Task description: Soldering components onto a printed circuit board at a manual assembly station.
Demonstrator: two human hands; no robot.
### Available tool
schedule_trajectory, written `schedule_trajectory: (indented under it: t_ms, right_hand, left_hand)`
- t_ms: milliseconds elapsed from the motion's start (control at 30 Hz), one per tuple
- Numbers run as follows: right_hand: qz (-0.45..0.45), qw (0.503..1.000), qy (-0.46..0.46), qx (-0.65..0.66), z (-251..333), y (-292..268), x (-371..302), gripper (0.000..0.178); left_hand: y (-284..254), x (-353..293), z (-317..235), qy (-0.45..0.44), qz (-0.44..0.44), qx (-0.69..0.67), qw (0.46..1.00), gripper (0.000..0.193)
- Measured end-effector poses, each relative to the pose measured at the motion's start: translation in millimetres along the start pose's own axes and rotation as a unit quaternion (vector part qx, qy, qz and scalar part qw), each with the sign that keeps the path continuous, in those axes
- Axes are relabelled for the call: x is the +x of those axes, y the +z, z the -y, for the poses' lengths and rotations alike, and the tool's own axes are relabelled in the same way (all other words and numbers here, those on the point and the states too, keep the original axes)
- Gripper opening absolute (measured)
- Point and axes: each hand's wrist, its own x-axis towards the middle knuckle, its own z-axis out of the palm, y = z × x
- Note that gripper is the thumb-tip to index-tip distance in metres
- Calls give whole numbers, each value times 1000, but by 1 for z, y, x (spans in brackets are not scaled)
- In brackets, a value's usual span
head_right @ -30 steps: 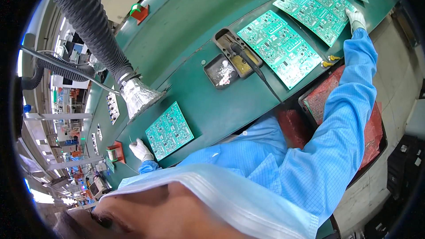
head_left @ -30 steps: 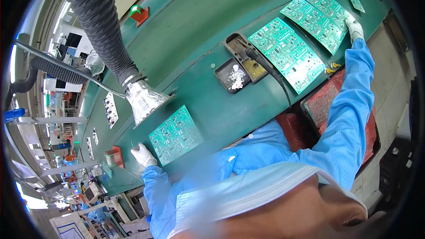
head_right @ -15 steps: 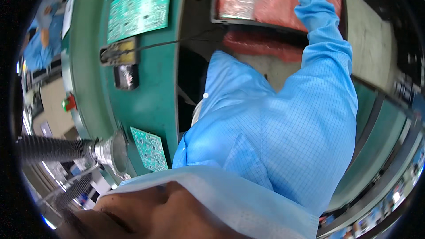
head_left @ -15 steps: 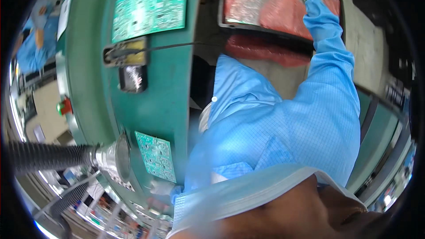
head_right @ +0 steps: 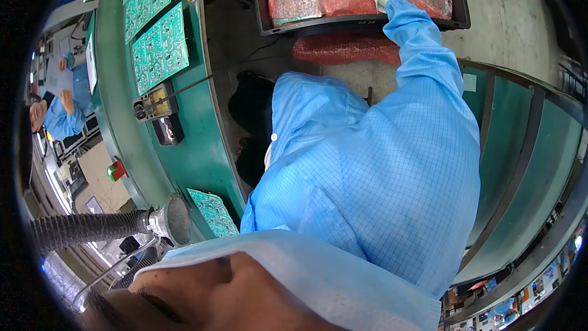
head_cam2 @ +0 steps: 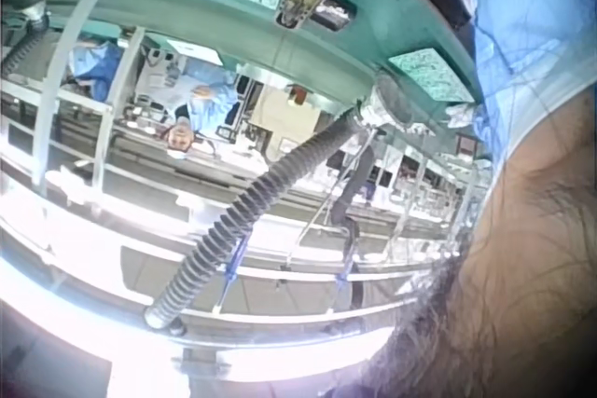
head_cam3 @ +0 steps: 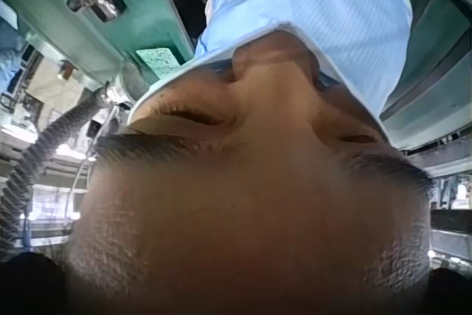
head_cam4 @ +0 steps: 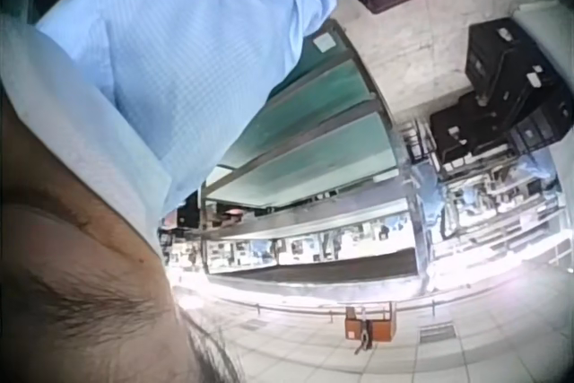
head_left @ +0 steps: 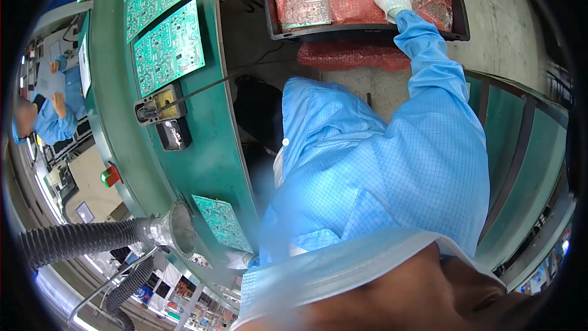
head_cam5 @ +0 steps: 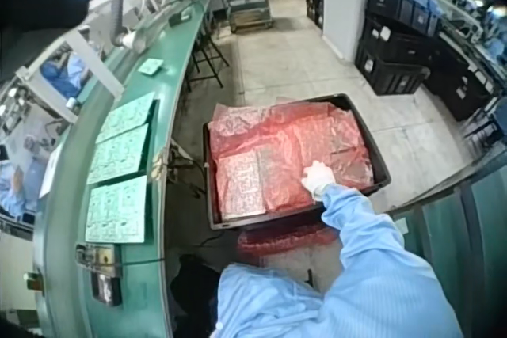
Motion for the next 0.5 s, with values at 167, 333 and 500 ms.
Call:
schedule_trajectory:
  t_ms: [167,333,500]
  right_hand:
    - [-117,976,77,165,-7,-30,-2,45]
    - [-55,981,158,95,-24,-37,4,46]
    - [46,973,225,24,-40,-3,18,48]
  left_hand:
    - [1,1,0,3,-1,9,1000,38]
    - [2,-2,-3,-1,4,13,1000,37]
    - [1,-2,-6,4,6,16,1000,35]
